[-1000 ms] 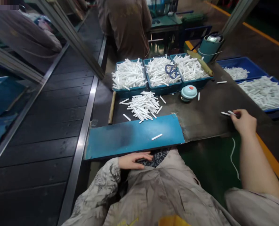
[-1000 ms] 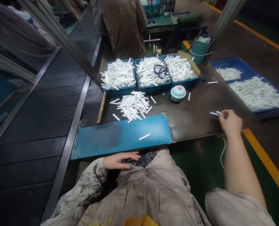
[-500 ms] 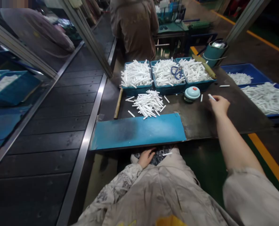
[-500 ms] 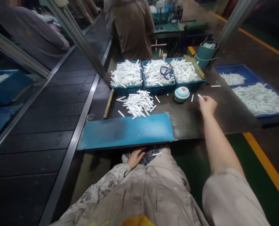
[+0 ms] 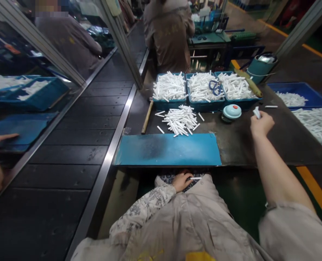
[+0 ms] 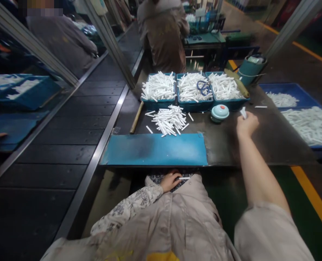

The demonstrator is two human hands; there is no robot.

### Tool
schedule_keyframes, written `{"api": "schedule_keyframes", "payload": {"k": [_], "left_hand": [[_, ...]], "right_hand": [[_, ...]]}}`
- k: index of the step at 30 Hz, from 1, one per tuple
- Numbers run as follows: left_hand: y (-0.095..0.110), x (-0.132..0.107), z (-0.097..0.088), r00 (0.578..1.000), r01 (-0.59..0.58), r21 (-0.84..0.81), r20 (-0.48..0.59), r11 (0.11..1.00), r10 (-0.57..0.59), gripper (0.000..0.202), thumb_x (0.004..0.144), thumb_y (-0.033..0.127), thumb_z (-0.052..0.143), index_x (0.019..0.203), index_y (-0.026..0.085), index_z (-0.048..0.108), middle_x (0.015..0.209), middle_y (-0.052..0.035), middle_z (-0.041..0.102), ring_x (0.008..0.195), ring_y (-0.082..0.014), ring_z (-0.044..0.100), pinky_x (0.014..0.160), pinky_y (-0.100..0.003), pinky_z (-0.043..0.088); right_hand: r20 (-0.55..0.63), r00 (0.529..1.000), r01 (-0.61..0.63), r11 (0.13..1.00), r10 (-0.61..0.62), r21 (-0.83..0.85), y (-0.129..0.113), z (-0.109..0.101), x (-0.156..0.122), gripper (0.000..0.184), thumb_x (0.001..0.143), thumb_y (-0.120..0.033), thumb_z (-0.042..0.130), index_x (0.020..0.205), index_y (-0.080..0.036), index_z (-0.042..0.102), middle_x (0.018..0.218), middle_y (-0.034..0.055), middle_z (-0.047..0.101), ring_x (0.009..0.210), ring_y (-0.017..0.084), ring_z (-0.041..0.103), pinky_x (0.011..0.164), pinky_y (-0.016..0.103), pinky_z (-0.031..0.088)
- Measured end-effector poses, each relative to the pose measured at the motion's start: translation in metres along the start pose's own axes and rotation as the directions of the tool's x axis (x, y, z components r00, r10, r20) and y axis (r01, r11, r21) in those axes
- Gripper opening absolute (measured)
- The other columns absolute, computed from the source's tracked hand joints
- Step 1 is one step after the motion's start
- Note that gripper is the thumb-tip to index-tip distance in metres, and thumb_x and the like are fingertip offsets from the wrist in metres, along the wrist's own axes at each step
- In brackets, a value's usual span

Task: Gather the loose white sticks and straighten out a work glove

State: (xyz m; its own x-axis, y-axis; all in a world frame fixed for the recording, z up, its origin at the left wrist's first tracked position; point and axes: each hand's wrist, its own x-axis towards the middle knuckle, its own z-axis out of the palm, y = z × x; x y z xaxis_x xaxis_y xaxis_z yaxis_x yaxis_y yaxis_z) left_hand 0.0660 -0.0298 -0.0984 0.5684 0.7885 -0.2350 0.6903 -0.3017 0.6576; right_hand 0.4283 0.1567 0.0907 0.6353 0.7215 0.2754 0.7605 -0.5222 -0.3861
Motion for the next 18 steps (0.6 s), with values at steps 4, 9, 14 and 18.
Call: {"api": "schedule_keyframes", "payload": {"k": [4, 9, 14, 18], "left_hand": [[-0.003, -0.012, -0.004, 0.998, 0.063, 0.107, 0.016, 0.992, -0.065, 0.026, 0.096, 0.029, 0.044, 0.113, 0.019, 0.062, 0.111, -0.0098, 0.058, 0.105, -0.0240, 0.054, 0.091, -0.035, 0.044], [-0.005, -0.032, -0.008, 0.990, 0.073, 0.253, 0.099, 0.965, -0.101, 0.022, 0.090, 0.013, 0.045, 0.096, 0.013, 0.066, 0.105, -0.0146, 0.059, 0.107, -0.0289, 0.051, 0.092, -0.043, 0.040], [-0.001, -0.038, -0.019, 0.980, 0.151, 0.317, 0.077, 0.936, -0.184, 0.015, 0.093, 0.019, 0.051, 0.103, 0.014, 0.061, 0.101, -0.0081, 0.060, 0.100, -0.0235, 0.055, 0.087, -0.041, 0.045], [-0.001, -0.044, -0.028, 0.977, 0.192, 0.280, 0.033, 0.941, -0.209, 0.012, 0.092, 0.026, 0.057, 0.098, 0.016, 0.061, 0.098, -0.0052, 0.061, 0.097, -0.0198, 0.057, 0.086, -0.038, 0.048]], "right_hand": [[-0.185, 0.932, 0.339, 0.931, -0.313, 0.134, -0.045, -0.028, -0.049, 0.040, 0.092, -0.027, 0.040, 0.127, -0.015, 0.053, 0.117, 0.0121, 0.058, 0.111, 0.021, 0.050, 0.098, 0.029, 0.036], [-0.150, 0.730, 0.683, 0.699, -0.667, 0.213, -0.125, -0.017, -0.105, 0.041, 0.093, -0.028, 0.039, 0.131, -0.021, 0.052, 0.124, 0.0101, 0.054, 0.121, 0.025, 0.044, 0.104, 0.039, 0.033], [-0.045, 0.565, 0.765, 0.503, -0.824, 0.402, -0.188, 0.029, -0.108, 0.045, 0.087, -0.020, 0.049, 0.131, -0.021, 0.054, 0.127, 0.0096, 0.057, 0.119, 0.029, 0.046, 0.101, 0.046, 0.036], [-0.076, 0.567, 0.731, 0.459, -0.820, 0.506, -0.188, 0.044, -0.107, 0.041, 0.086, -0.017, 0.050, 0.126, -0.020, 0.058, 0.123, 0.0090, 0.060, 0.113, 0.027, 0.051, 0.099, 0.045, 0.041]]}}
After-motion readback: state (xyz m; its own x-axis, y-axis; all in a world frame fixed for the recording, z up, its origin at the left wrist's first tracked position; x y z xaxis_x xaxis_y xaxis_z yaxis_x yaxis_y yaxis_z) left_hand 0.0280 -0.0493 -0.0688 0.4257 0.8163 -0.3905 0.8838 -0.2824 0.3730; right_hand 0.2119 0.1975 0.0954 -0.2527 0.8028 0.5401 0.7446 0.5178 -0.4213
